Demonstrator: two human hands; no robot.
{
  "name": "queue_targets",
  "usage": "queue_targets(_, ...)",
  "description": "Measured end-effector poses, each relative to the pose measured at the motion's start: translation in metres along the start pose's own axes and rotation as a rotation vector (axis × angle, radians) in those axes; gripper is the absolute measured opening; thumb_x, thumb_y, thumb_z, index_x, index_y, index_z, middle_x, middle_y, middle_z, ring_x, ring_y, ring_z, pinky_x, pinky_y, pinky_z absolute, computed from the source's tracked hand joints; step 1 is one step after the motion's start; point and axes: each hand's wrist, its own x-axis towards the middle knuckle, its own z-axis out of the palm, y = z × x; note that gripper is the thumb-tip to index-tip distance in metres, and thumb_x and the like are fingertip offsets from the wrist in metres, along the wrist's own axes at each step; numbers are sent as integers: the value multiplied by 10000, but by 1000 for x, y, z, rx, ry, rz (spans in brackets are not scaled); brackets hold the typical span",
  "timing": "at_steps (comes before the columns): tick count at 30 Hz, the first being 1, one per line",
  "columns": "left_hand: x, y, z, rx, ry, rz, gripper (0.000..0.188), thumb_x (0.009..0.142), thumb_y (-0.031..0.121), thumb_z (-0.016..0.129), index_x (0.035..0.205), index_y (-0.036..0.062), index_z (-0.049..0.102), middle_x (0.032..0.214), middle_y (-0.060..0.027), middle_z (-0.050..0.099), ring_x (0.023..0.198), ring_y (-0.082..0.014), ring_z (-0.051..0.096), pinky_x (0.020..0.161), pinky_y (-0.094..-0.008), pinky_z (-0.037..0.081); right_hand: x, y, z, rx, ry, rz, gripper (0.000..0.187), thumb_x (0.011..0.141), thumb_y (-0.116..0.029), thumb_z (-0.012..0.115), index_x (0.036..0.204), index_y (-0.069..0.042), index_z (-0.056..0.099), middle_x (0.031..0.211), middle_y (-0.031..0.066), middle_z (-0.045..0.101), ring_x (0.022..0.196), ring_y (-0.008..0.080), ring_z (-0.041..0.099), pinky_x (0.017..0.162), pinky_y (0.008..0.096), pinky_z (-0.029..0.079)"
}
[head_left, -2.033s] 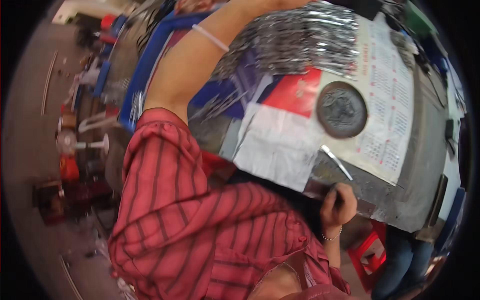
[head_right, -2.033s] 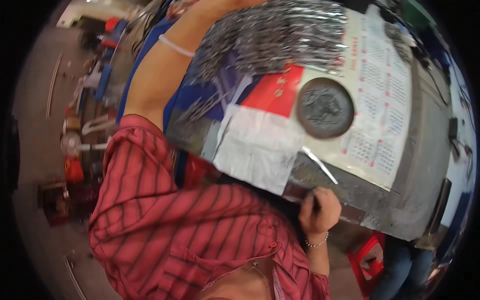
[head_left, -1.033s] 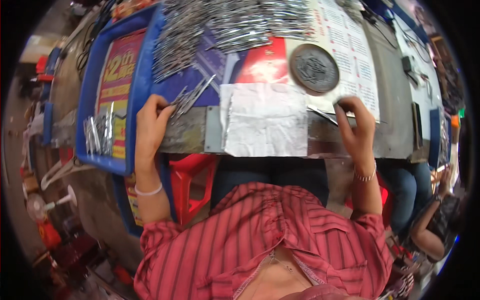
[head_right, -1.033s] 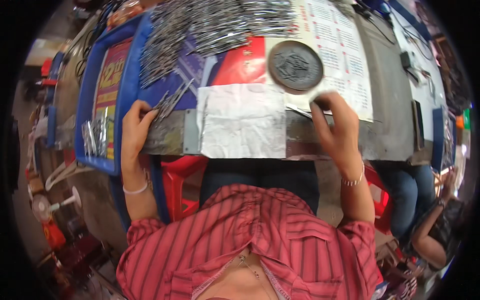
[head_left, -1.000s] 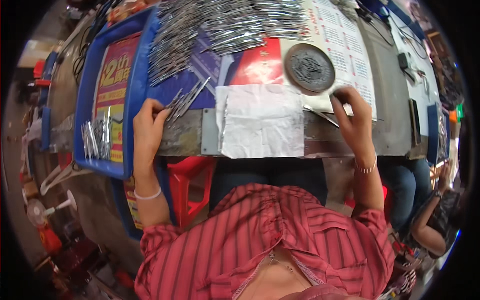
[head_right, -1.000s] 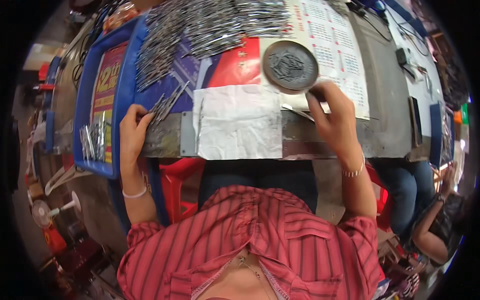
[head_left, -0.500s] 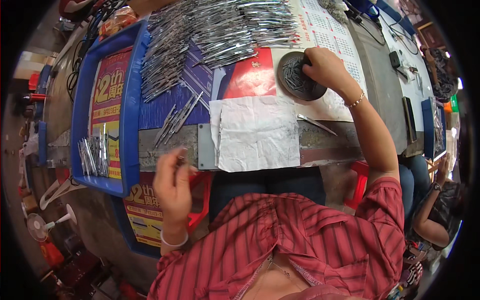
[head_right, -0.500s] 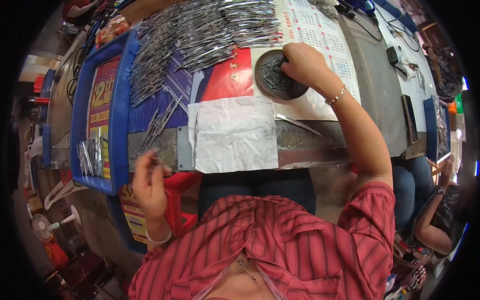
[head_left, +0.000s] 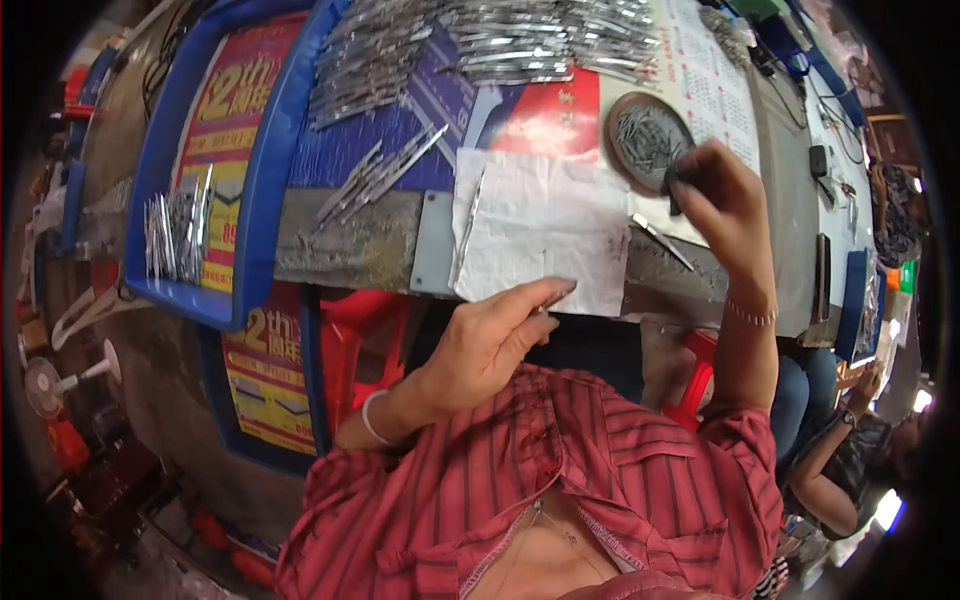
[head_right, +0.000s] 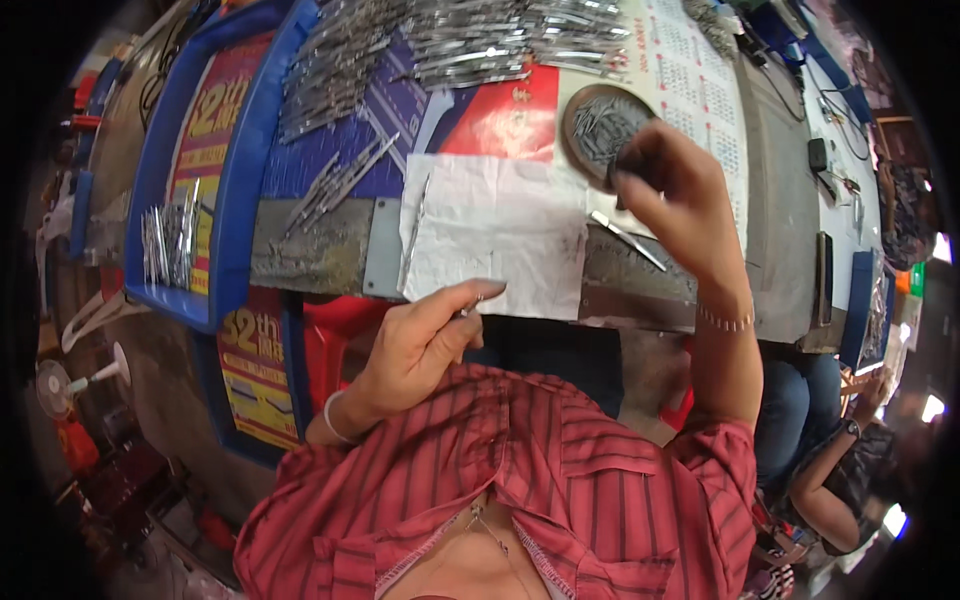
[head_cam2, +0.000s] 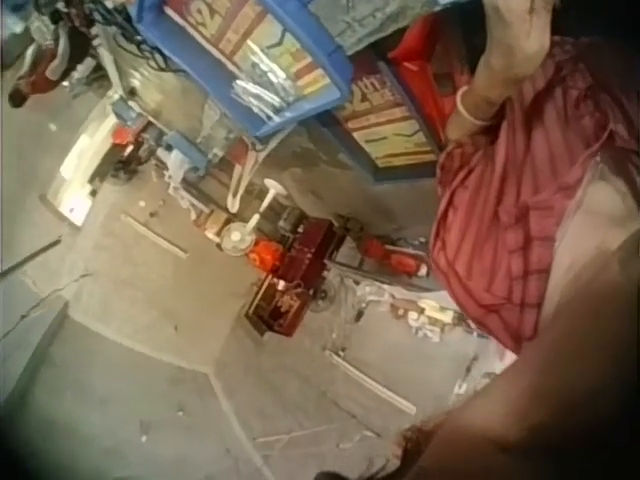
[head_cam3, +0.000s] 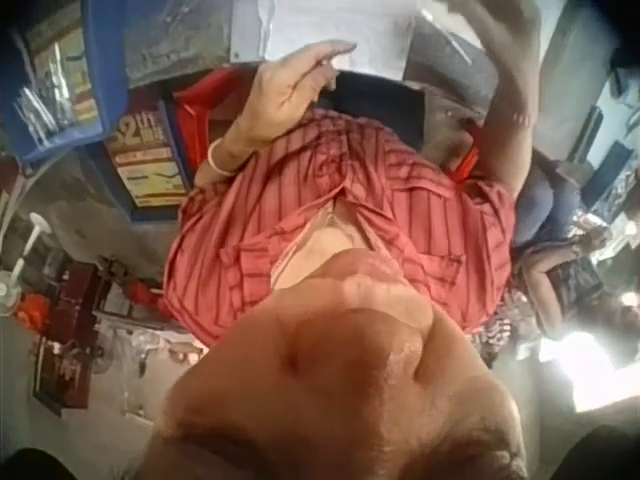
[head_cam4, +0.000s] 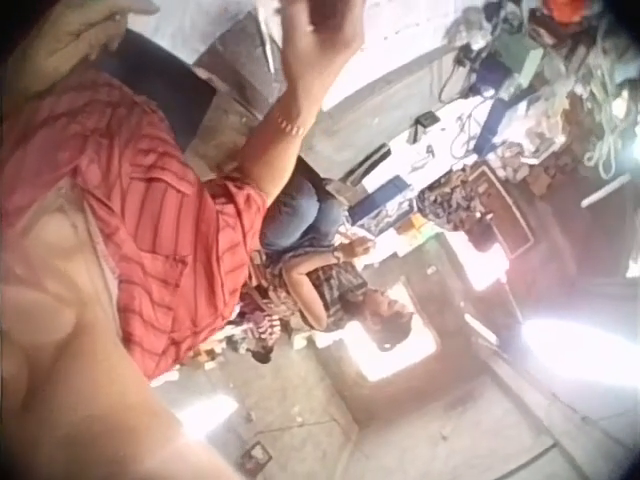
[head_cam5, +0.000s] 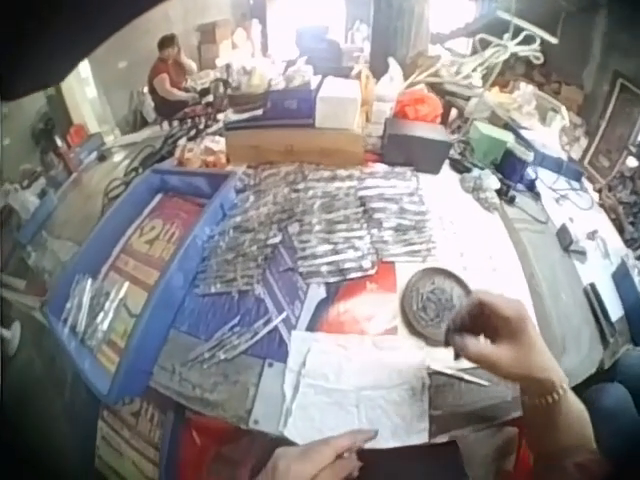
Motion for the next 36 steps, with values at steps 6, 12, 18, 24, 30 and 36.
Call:
queue_targets(6, 1, -4, 5, -67, -66, -139, 253, 975, 105, 436, 1189, -24, 396, 774, -58, 614, 614, -81, 532, 583, -224, 455, -53, -23, 38, 384, -298, 263, 168, 819, 42, 594, 985, 22, 605, 872, 23, 597, 774, 55, 537, 678, 202, 431)
queue_targets(12, -2, -8, 12, 31, -34, -19, 139, 942, 73, 505, 1057, -1, 477, 856, -74, 637, 665, -100, 581, 614, -232, 485, -56, -15, 54, 544, -372, 193, 165, 829, 46, 547, 986, 41, 597, 886, 35, 594, 804, 71, 543, 707, 214, 438)
queue_targets(18, -4, -6, 13, -4, 30, -64, 140, 886, 46, 578, 1008, -2, 528, 784, -130, 604, 681, -233, 628, 619, -301, 472, -61, -17, 57, 677, -329, 257, 215, 797, 33, 542, 1006, 8, 500, 897, 10, 522, 799, 57, 499, 708, 194, 409)
queue_targets(24, -3, -6, 10, 31, 7, -60, 140, 885, 50, 580, 1007, 1, 534, 796, -132, 615, 697, -251, 643, 617, -311, 480, -61, -14, 60, 655, -343, 271, 248, 781, 45, 538, 1015, -2, 473, 898, 6, 493, 800, 54, 485, 701, 194, 406)
queue_targets(30, -3, -7, 7, 53, -4, -52, 135, 880, 47, 584, 999, 1, 538, 792, -131, 617, 696, -265, 647, 614, -319, 485, -58, -12, 64, 662, -358, 273, 240, 770, 39, 547, 995, -2, 473, 886, 8, 488, 794, 57, 480, 692, 191, 401)
queue_targets(36, -3, -8, 5, 47, 13, -46, 132, 874, 46, 589, 988, 2, 537, 787, -133, 618, 702, -280, 650, 612, -332, 489, -57, -12, 64, 661, -350, 293, 231, 762, 44, 552, 973, -2, 470, 872, 2, 474, 784, 56, 467, 690, 193, 397)
